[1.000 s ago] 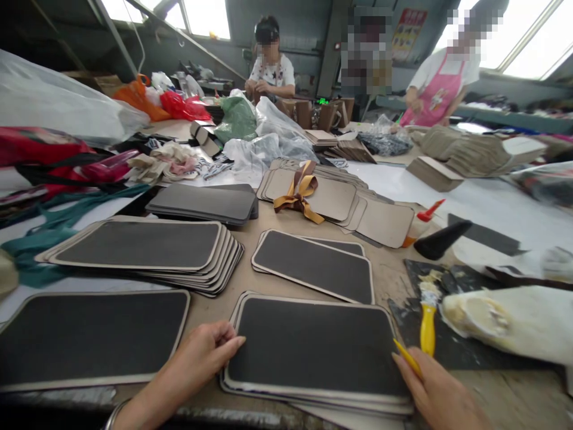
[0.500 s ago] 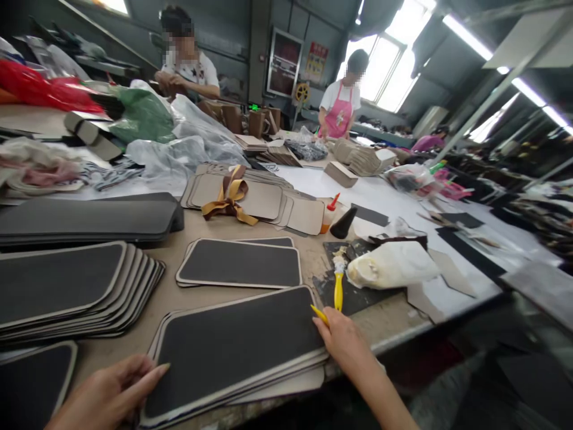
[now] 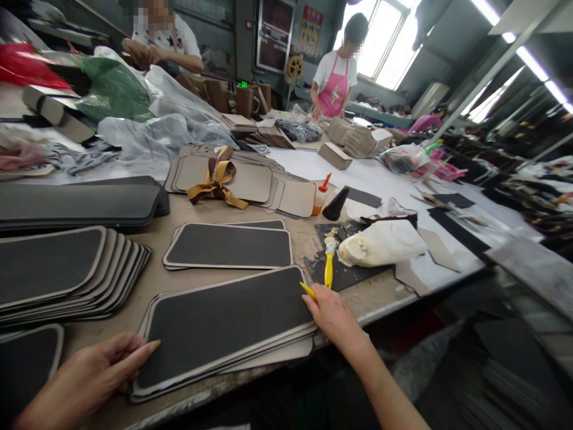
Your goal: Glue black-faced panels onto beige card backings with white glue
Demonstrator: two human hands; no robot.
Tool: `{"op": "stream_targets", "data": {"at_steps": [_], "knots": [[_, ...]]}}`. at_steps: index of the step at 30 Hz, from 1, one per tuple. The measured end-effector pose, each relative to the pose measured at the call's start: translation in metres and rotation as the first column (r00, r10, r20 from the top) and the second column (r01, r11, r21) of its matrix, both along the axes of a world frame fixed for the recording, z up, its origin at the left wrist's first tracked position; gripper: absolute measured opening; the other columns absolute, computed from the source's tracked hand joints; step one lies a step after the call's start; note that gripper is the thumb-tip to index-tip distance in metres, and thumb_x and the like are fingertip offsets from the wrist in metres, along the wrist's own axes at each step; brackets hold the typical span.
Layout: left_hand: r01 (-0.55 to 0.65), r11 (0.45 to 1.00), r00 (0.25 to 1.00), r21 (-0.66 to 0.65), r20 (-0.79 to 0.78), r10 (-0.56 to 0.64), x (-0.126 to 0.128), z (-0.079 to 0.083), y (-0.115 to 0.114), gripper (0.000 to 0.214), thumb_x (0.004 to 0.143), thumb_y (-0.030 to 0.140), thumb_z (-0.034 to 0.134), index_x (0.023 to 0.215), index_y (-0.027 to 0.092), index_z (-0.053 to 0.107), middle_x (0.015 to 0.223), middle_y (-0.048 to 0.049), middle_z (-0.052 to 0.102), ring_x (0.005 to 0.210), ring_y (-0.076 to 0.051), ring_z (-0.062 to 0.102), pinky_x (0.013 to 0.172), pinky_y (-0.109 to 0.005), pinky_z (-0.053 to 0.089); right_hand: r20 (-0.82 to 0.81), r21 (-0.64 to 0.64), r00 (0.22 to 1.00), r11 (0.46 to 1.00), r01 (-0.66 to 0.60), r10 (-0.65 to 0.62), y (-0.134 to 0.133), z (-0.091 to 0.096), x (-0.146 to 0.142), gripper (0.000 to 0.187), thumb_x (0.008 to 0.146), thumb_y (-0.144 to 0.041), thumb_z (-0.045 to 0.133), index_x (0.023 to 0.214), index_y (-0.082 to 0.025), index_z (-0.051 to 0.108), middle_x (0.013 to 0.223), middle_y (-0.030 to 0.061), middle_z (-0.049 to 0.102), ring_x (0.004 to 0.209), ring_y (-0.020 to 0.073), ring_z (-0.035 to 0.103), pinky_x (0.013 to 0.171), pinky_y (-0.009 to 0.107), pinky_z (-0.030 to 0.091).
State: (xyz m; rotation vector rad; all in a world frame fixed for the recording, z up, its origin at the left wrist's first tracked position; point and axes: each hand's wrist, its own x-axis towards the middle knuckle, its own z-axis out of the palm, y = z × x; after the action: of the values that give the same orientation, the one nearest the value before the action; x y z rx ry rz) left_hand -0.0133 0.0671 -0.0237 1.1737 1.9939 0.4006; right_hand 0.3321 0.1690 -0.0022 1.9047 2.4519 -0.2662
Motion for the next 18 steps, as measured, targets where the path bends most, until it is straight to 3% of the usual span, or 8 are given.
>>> {"op": "stream_targets", "data": {"at_steps": [5,11,18], "knots": [[-0.003,1.0,1.0,-0.003,-0.014,0.003,0.002,0.007,0.002,0.043,0.061,0.062,0.04,0.052,0.021,0.046,0.043,0.0013,0.047,0.046,-0.015,0.042,0.05,-0.026,0.029,-0.004,0.013,1.0,1.0,-0.022,0.022,0.002,-0.007,0.003,0.019,0.089,-0.031,0.038,0.074,-0.022,0.047,0.074,0.004,0.062,0.069,0.0196,0.061,0.06,0.027,0.038],[-0.021,0.997,0.998,0.068,0.055,0.017,0.007,0.018,0.003,0.03,0.07,0.047,0.04,0.055,0.02,0.045,0.049,0.0008,0.05,0.05,-0.015,0.049,0.05,-0.025,0.032,-0.071,0.118,0.997,0.992,-0.034,0.043,0.011,-0.037,0.023,0.027,0.082,-0.044,0.036,0.068,-0.025,0.049,0.066,0.0049,0.062,0.061,0.0232,0.062,0.056,0.031,0.043],[-0.063,0.994,0.997,0.094,0.048,0.059,0.007,0.024,0.003,0.022,0.072,0.033,0.047,0.054,0.02,0.046,0.049,0.0015,0.053,0.051,-0.014,0.053,0.051,-0.024,0.034,-0.138,0.055,0.99,0.998,0.001,0.006,0.022,-0.047,0.034,0.027,0.072,-0.05,0.042,0.066,-0.027,0.054,0.066,0.0059,0.066,0.059,0.0268,0.065,0.049,0.033,0.048]]}}
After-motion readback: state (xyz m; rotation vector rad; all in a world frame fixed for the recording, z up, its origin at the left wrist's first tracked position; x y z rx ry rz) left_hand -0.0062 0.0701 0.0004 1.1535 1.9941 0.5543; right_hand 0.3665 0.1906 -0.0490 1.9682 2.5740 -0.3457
